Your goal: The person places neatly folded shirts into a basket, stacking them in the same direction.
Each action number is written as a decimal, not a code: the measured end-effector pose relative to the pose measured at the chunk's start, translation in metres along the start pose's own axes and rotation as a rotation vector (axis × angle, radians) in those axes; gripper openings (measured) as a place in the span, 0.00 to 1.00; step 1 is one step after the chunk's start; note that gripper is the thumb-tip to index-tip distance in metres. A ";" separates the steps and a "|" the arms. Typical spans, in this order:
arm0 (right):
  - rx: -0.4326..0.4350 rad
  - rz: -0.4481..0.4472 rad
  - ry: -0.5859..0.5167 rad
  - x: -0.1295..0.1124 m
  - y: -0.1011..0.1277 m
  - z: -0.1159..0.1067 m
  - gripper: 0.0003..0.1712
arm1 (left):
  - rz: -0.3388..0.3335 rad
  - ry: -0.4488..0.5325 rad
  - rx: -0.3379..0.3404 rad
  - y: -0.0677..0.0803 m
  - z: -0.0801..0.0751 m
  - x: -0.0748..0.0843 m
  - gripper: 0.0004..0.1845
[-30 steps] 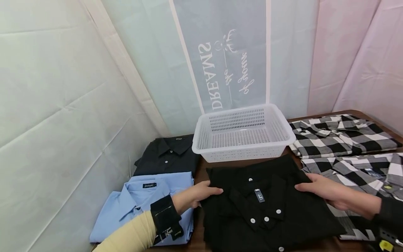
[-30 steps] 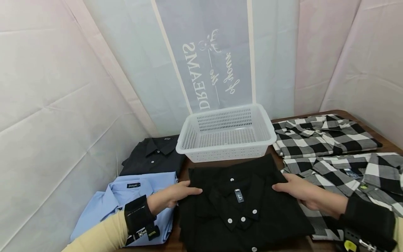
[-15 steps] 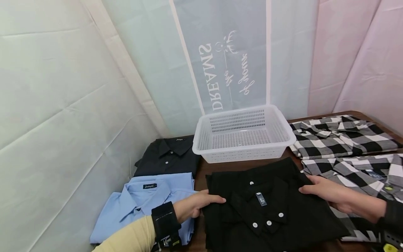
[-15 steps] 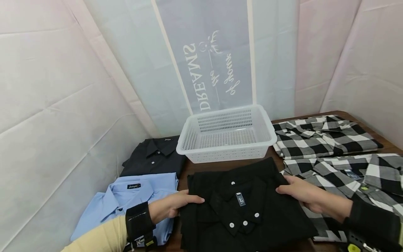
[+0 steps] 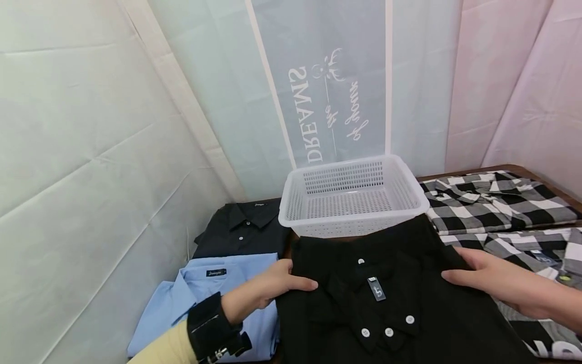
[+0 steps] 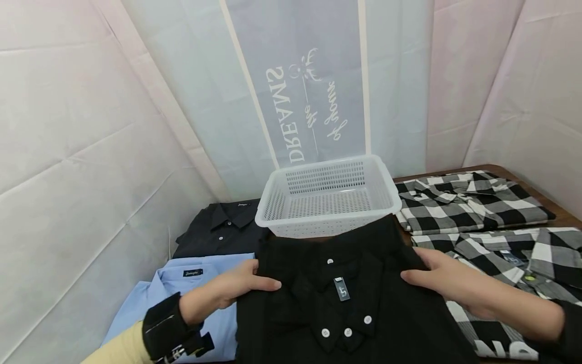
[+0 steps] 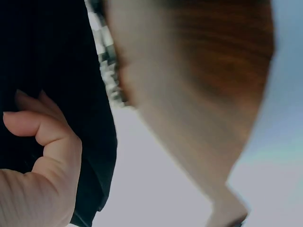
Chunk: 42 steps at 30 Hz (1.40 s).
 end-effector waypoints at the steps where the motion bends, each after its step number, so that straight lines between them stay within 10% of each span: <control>1: 0.004 -0.010 0.014 -0.005 0.004 -0.002 0.41 | 0.001 0.010 -0.011 0.004 -0.004 0.005 0.19; 9: 0.108 -0.198 0.050 -0.054 0.006 -0.032 0.29 | 0.109 -0.024 0.078 0.008 -0.042 0.056 0.22; 14: 0.257 -0.297 0.110 -0.105 -0.030 -0.054 0.23 | 0.168 -0.127 0.256 -0.033 -0.068 0.091 0.19; 23: 0.347 -0.265 0.214 -0.134 -0.121 -0.077 0.33 | 0.229 -0.185 0.320 -0.108 -0.077 0.129 0.19; 29: 0.298 -0.184 0.193 -0.117 -0.159 -0.067 0.29 | 0.244 -0.273 0.420 -0.169 -0.078 0.102 0.19; 35: 0.270 -0.138 0.137 -0.101 -0.177 -0.056 0.22 | 0.333 -0.227 0.514 -0.290 -0.101 0.036 0.18; 42: 0.276 -0.131 0.219 -0.098 -0.193 -0.051 0.26 | 0.216 -0.297 0.569 -0.278 -0.097 0.024 0.25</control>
Point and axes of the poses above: each hand's wrist, its own y-axis away from the middle knuckle, its own z-axis out of the palm, x = y × z, the point moved 5 cm from there along -y, towards the middle knuckle, and after that the axes turned 15 degrees about x, right-handed, at the moved point
